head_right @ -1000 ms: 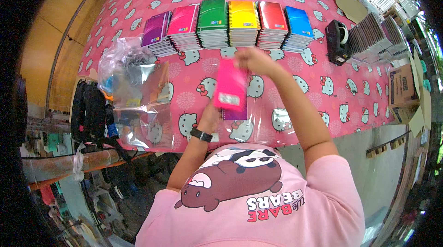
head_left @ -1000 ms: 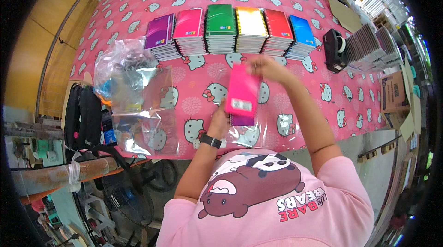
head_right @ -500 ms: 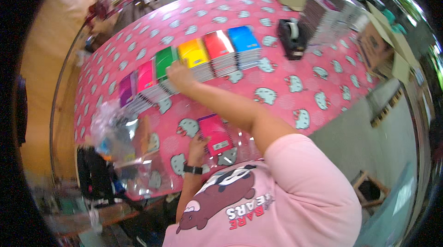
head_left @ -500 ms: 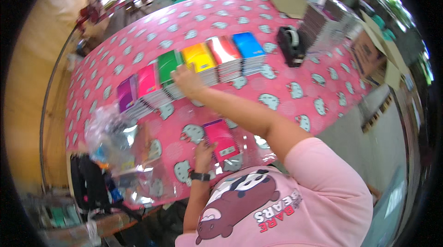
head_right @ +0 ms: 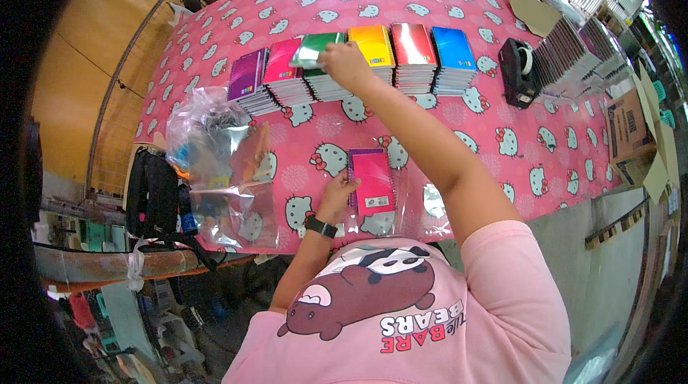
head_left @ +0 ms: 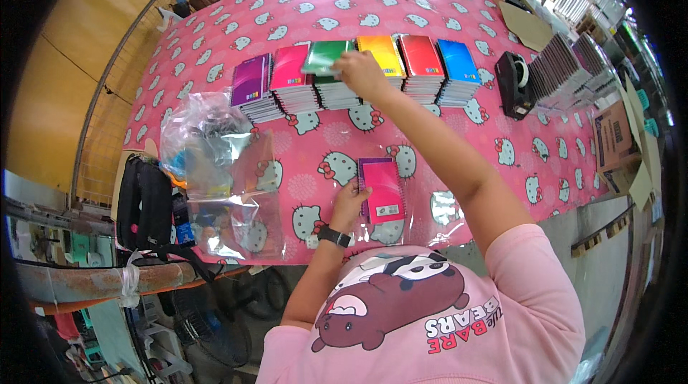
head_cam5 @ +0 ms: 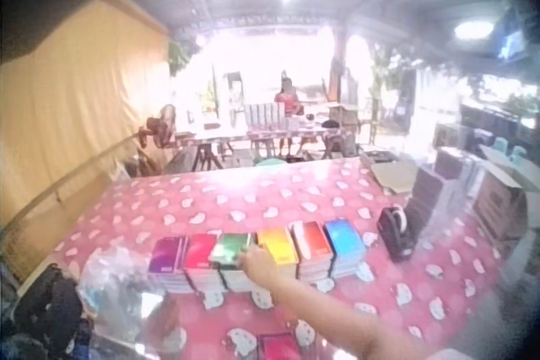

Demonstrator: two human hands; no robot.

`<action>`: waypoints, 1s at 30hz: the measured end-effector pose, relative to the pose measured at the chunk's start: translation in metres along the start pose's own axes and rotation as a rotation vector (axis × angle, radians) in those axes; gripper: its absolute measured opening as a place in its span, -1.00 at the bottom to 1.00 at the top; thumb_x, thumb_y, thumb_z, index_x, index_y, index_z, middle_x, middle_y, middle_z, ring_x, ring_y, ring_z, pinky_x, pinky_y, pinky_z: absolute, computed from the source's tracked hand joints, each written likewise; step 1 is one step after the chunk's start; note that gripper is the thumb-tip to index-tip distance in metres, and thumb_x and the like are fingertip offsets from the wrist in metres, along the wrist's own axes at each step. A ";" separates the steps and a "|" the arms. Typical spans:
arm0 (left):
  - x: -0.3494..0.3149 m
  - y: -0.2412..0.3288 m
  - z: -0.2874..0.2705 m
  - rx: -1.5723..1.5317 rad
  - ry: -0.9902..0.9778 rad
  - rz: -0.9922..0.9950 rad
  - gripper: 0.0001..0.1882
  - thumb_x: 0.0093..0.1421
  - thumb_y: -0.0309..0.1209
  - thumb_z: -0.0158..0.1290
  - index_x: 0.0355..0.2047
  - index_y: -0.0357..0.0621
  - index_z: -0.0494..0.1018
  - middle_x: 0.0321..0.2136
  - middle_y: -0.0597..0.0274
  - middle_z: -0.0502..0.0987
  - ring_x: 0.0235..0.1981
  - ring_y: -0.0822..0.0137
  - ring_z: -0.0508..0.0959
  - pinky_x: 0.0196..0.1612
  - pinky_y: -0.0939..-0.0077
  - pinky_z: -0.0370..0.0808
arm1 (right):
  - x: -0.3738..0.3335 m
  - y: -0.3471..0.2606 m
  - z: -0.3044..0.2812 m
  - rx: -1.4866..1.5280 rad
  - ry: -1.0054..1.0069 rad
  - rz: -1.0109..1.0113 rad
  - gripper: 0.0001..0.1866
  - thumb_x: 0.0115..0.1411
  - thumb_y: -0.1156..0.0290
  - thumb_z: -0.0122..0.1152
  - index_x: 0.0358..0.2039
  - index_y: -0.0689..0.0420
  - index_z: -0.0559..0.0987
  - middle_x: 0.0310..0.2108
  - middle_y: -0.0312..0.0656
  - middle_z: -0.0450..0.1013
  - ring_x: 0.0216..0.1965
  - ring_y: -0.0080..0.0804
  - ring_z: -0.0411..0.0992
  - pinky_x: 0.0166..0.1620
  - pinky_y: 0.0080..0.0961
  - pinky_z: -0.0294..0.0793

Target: The person puts small notebooks into clear plastic sleeves, peels off the adhesive strips, and seals the bags. They handle several different colored notebooks, including purple, green, yellow, and blue, and place the finished packages into a stack.

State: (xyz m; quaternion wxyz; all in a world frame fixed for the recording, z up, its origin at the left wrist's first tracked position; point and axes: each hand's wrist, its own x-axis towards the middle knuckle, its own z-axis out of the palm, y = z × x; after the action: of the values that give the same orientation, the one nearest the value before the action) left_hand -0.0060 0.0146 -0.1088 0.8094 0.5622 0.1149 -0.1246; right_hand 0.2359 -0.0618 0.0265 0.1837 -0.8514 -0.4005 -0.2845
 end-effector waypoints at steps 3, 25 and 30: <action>-0.003 0.003 -0.004 -0.013 -0.001 -0.024 -0.70 0.13 -0.50 0.05 -0.11 -0.29 0.37 -0.25 0.21 0.51 -0.25 0.45 0.48 -0.13 0.58 0.39 | 0.012 -0.018 -0.041 0.297 0.232 0.066 -0.83 -0.04 0.42 0.18 -0.37 0.12 0.54 -0.49 -0.13 0.40 -0.37 -0.12 0.39 -0.34 -0.27 0.35; -0.009 0.015 0.001 -0.037 -0.054 -0.081 -0.64 0.09 -0.43 0.11 -0.11 -0.32 0.36 -0.24 0.19 0.51 -0.27 0.39 0.50 -0.15 0.54 0.42 | -0.076 0.030 -0.038 -0.434 -0.116 0.263 -0.83 -0.04 0.30 0.21 -0.40 0.04 0.52 -0.35 -0.30 0.45 -0.17 -0.37 0.34 -0.13 -0.29 0.27; -0.008 0.009 -0.005 -0.024 -0.039 -0.056 -0.67 0.13 -0.38 0.08 -0.14 -0.33 0.38 -0.26 0.19 0.51 -0.29 0.43 0.49 -0.20 0.54 0.41 | -0.074 0.029 -0.038 -0.323 -0.012 0.062 -0.87 -0.03 0.40 0.15 -0.40 0.00 0.54 -0.43 -0.34 0.43 -0.22 -0.41 0.34 -0.10 -0.33 0.22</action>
State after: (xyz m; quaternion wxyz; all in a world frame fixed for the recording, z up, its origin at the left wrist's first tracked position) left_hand -0.0104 0.0231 -0.1002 0.8145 0.5463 0.1164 -0.1565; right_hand 0.2074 -0.1432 0.0063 0.0508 -0.8835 -0.3241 -0.3343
